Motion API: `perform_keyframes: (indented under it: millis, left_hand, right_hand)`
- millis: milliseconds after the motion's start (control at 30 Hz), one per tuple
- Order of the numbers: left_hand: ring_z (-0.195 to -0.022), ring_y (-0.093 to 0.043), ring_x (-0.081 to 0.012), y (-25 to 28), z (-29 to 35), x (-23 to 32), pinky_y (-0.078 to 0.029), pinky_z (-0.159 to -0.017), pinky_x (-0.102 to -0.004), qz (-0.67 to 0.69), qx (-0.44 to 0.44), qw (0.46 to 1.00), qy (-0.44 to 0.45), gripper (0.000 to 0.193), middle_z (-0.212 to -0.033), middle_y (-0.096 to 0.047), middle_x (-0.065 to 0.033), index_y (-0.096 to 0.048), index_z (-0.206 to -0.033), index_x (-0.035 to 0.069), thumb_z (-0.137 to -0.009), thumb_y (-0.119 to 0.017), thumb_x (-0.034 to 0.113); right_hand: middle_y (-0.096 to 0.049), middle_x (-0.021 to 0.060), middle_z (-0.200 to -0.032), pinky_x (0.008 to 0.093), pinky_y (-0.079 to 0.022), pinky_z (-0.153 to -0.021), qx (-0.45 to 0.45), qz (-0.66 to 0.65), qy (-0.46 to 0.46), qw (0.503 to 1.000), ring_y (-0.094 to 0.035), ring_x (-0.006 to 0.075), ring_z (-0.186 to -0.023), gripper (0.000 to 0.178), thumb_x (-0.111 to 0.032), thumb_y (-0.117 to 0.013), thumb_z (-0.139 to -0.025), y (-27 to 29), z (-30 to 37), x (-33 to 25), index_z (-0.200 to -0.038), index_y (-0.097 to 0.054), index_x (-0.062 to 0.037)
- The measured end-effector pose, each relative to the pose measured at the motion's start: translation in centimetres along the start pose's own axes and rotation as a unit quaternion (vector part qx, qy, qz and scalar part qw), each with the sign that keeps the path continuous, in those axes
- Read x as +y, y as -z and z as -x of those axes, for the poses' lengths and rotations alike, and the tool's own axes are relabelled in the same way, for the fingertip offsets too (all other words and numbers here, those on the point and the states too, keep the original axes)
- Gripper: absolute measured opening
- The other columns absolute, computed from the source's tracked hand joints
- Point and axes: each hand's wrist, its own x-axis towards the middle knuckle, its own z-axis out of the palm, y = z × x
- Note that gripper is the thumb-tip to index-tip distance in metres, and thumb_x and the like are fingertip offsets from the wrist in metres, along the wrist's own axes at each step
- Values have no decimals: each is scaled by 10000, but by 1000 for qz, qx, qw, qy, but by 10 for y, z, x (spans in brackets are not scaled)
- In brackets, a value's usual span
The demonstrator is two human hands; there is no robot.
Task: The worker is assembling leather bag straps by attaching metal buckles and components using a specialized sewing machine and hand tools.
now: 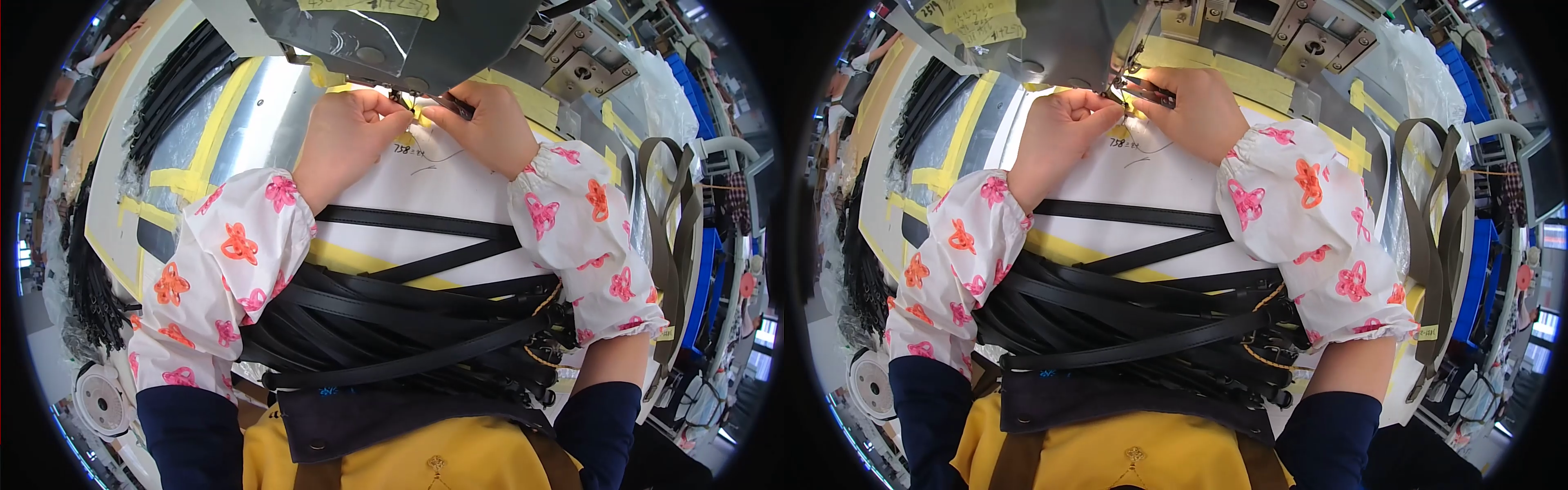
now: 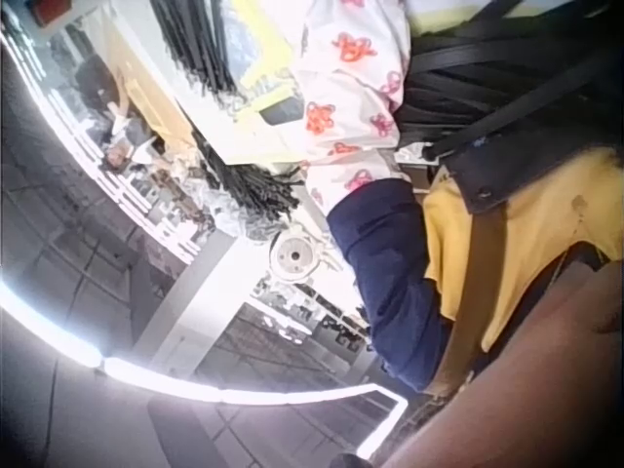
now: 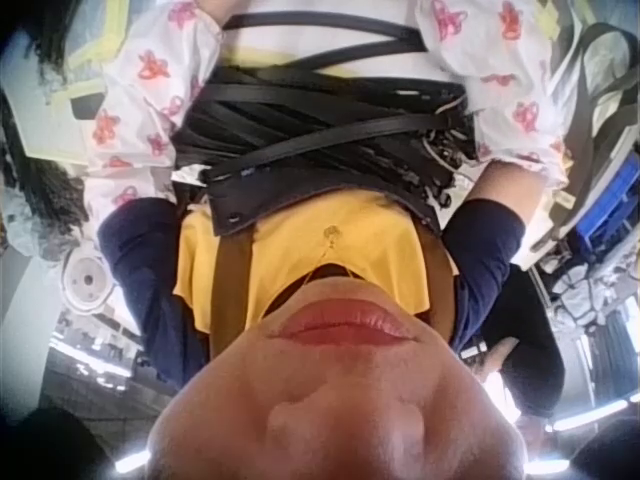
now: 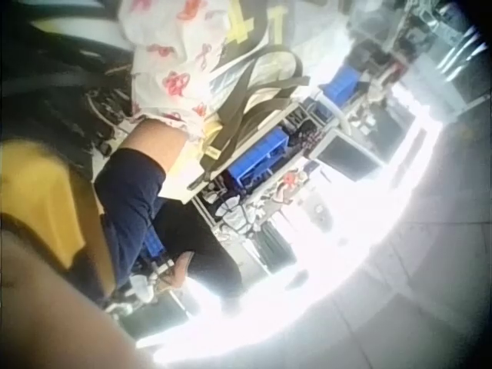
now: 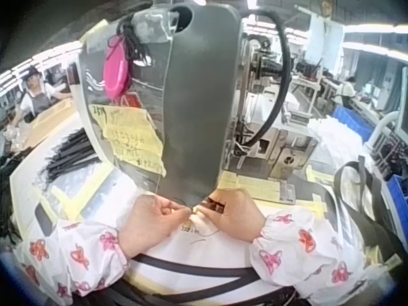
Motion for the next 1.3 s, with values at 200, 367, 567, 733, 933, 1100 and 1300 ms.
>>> perform_keyframes:
  millis: [200, 367, 567, 733, 933, 1100, 1300]
  left_hand:
    - [-451, -504, -45, -1, 1, 4, -383, -440, -199, -2, 6, 1000, -7, 194, -529, -571, -3, -653, -732, -6, -758, -653, 186]
    - [-436, -515, -53, -1, 0, 3, -393, -437, -201, -9, 5, 1000, -9, 197, -523, -569, -3, -656, -734, 3, -760, -661, 198]
    - [-499, -557, -64, 2, 3, 3, -416, -475, -202, -2, -3, 1000, -22, 190, -577, -611, -30, -660, -771, 10, -754, -667, 199]
    - [-595, -608, -151, 11, 24, 12, -473, -562, -245, -142, 11, 967, -214, 149, -887, -661, -61, -661, -883, 19, -761, -645, 103]
    - [-813, -595, -247, 2, 26, 3, -480, -705, -323, -156, -76, 897, -405, 388, -1020, -625, -119, -575, -1134, 31, -752, -631, -1]
    - [-754, -596, -270, 3, 28, 4, -483, -672, -337, -147, -164, 891, -397, 230, -829, -619, -104, -649, -926, 29, -700, -694, 23]
    - [-706, -585, -256, 4, 40, 8, -473, -610, -330, -96, -259, 872, -404, 150, -752, -614, -72, -659, -815, 46, -679, -722, 47]
  right_hand:
    - [-485, 70, -513, 271, -328, -442, 6, -44, 35, 998, -391, 104, -467, 298, -250, -699, -753, -5, -7, 4, -744, -644, 43]
    - [-482, 91, -507, 287, -336, -444, 4, -33, 30, 999, -392, 120, -457, 312, -254, -694, -747, -5, -7, 3, -739, -641, 54]
    - [-496, 89, -546, 281, -374, -473, 26, -6, 63, 998, -435, 145, -484, 231, -173, -659, -750, -5, -4, 6, -752, -620, 55]
    - [-581, 123, -623, 312, -446, -538, -57, -1, 27, 998, -558, 238, -541, 134, -115, -615, -709, 18, 13, 7, -756, -607, 10]
    - [-530, 108, -578, 282, -425, -522, -158, -69, 41, 984, -497, 223, -506, 114, -75, -632, -689, 24, 37, -4, -750, -591, 12]
    - [-521, 100, -579, 277, -412, -518, -241, -134, 3, 961, -464, 182, -506, 110, -82, -622, -708, 34, 46, -13, -741, -584, 16]
    - [-522, 102, -579, 282, -410, -516, -356, -171, 3, 919, -459, 184, -507, 113, -93, -615, -715, 40, 50, -23, -727, -584, 15]
